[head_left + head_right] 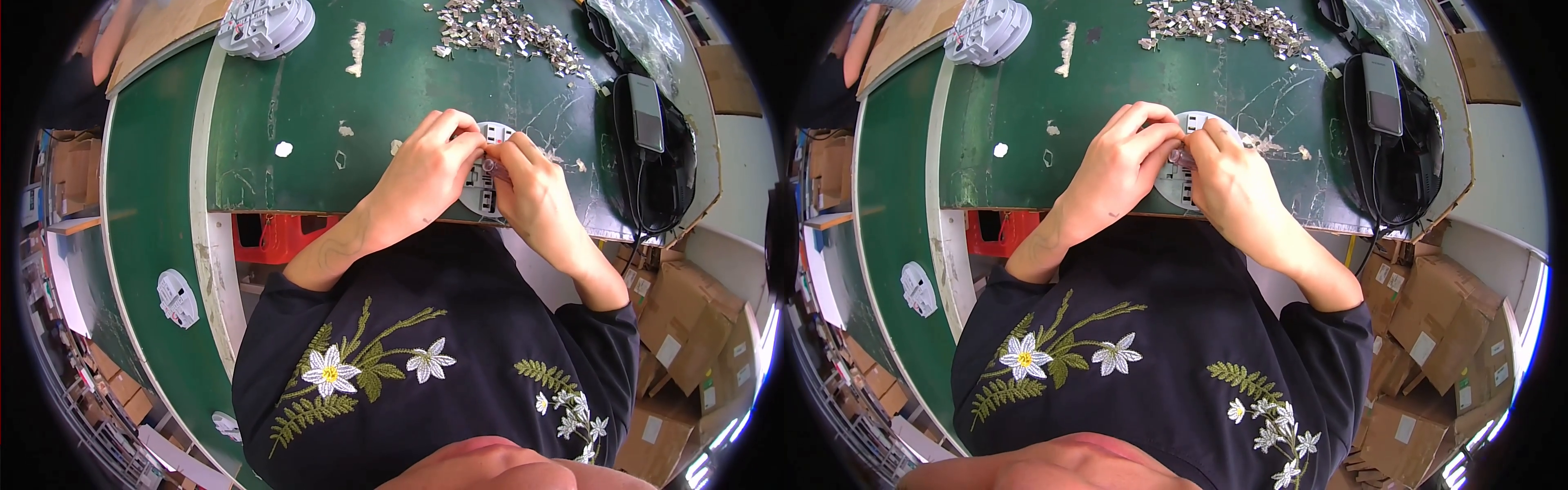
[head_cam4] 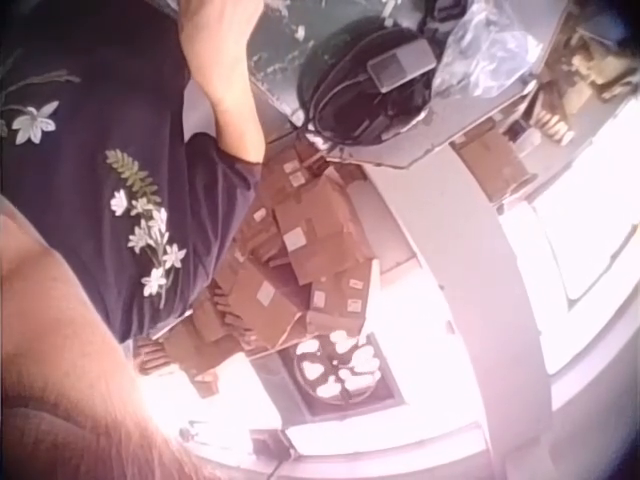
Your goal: The person assembles metal components onto a circular base plate at a workstation, using a screwdriver to secure them into an assembly unit.
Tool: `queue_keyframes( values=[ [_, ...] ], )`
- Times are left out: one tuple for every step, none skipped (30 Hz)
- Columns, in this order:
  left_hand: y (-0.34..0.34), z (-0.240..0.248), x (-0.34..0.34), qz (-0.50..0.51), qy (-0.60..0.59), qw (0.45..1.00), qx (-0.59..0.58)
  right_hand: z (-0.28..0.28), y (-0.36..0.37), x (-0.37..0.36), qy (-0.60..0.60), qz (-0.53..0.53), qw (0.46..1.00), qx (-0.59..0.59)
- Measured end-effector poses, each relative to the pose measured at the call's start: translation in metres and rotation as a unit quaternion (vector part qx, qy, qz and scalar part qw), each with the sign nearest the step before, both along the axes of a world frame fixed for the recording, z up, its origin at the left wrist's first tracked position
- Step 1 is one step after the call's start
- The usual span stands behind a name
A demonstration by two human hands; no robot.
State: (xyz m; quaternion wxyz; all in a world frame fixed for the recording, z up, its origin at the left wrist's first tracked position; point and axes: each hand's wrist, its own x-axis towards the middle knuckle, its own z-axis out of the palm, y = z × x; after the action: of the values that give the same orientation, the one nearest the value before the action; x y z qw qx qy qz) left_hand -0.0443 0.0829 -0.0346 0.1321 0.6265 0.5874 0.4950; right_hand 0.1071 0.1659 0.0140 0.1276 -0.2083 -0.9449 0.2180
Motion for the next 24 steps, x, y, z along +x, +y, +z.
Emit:
queue_keyframes(
  values=[
    [0.0, 0.0, -0.001, 0.001, -0.009, 1.0, -0.006, -0.001, 0.002, 0.0, 0.017, -0.004, 1.0, -0.015],
    [0.0, 0.0, -0.002, 0.001, -0.017, 1.0, -0.013, -0.002, 0.005, 0.0, 0.033, -0.009, 0.999, -0.031],
    [0.001, 0.001, -0.003, 0.0, -0.026, 0.999, -0.02, -0.003, 0.006, 0.001, 0.05, -0.014, 0.998, -0.047],
    [0.003, 0.001, -0.003, -0.001, -0.027, 0.999, -0.02, 0.0, 0.009, 0.0, 0.049, -0.015, 0.998, -0.046],
    [0.005, 0.003, -0.003, -0.001, -0.028, 0.999, -0.017, 0.007, 0.012, -0.001, 0.051, -0.06, 0.992, -0.101],
    [0.006, 0.005, -0.002, 0.0, -0.029, 0.999, -0.016, 0.016, 0.015, -0.003, 0.052, -0.103, 0.981, -0.156],
    [0.007, 0.006, -0.001, 0.002, -0.03, 0.999, -0.014, 0.024, 0.018, -0.004, 0.054, -0.146, 0.965, -0.21],
    [0.007, 0.007, 0.0, 0.004, -0.031, 0.999, -0.012, 0.029, 0.021, -0.005, 0.055, -0.187, 0.945, -0.263],
    [0.008, 0.006, 0.001, 0.003, -0.03, 0.999, -0.012, 0.032, 0.022, -0.005, 0.056, -0.188, 0.945, -0.263],
    [0.009, 0.003, 0.002, 0.004, -0.01, 1.0, -0.002, 0.034, 0.023, -0.004, 0.078, -0.196, 0.939, -0.271],
    [0.009, 0.0, 0.004, 0.007, 0.009, 1.0, 0.008, 0.036, 0.025, -0.004, 0.099, -0.203, 0.934, -0.278],
    [0.008, -0.002, 0.005, 0.01, 0.029, 0.999, 0.019, 0.037, 0.025, -0.004, 0.12, -0.209, 0.928, -0.285],
    [0.007, -0.003, 0.006, 0.013, 0.049, 0.998, 0.029, 0.037, 0.025, -0.004, 0.141, -0.215, 0.921, -0.292],
    [0.007, -0.003, 0.006, 0.013, 0.05, 0.998, 0.03, 0.037, 0.024, -0.003, 0.143, -0.215, 0.921, -0.291],
    [0.007, -0.002, 0.006, 0.013, 0.057, 0.998, 0.029, 0.036, 0.022, -0.003, 0.145, -0.215, 0.921, -0.293],
    [0.007, -0.002, 0.006, 0.013, 0.063, 0.998, 0.028, 0.035, 0.021, -0.002, 0.147, -0.214, 0.92, -0.294],
    [0.007, -0.001, 0.007, 0.013, 0.069, 0.997, 0.027, 0.034, 0.019, -0.002, 0.149, -0.214, 0.919, -0.296],
    [0.007, -0.001, 0.007, 0.013, 0.075, 0.997, 0.025, 0.033, 0.019, -0.002, 0.15, -0.215, 0.918, -0.297],
    [0.007, -0.001, 0.007, 0.013, 0.075, 0.997, 0.025, 0.033, 0.018, -0.003, 0.15, -0.215, 0.918, -0.298],
    [0.007, 0.0, 0.008, 0.014, 0.083, 0.996, 0.023, 0.034, 0.018, -0.004, 0.16, -0.217, 0.915, -0.3],
    [0.007, 0.0, 0.009, 0.016, 0.091, 0.996, 0.021, 0.036, 0.018, -0.005, 0.169, -0.22, 0.912, -0.302],
    [0.007, 0.0, 0.009, 0.018, 0.098, 0.995, 0.019, 0.037, 0.018, -0.006, 0.178, -0.222, 0.909, -0.305],
    [0.008, 0.0, 0.009, 0.02, 0.106, 0.994, 0.017, 0.037, 0.019, -0.006, 0.187, -0.225, 0.906, -0.307],
    [0.008, 0.0, 0.009, 0.018, 0.105, 0.994, 0.016, 0.037, 0.02, -0.007, 0.187, -0.227, 0.905, -0.307]
  ],
)
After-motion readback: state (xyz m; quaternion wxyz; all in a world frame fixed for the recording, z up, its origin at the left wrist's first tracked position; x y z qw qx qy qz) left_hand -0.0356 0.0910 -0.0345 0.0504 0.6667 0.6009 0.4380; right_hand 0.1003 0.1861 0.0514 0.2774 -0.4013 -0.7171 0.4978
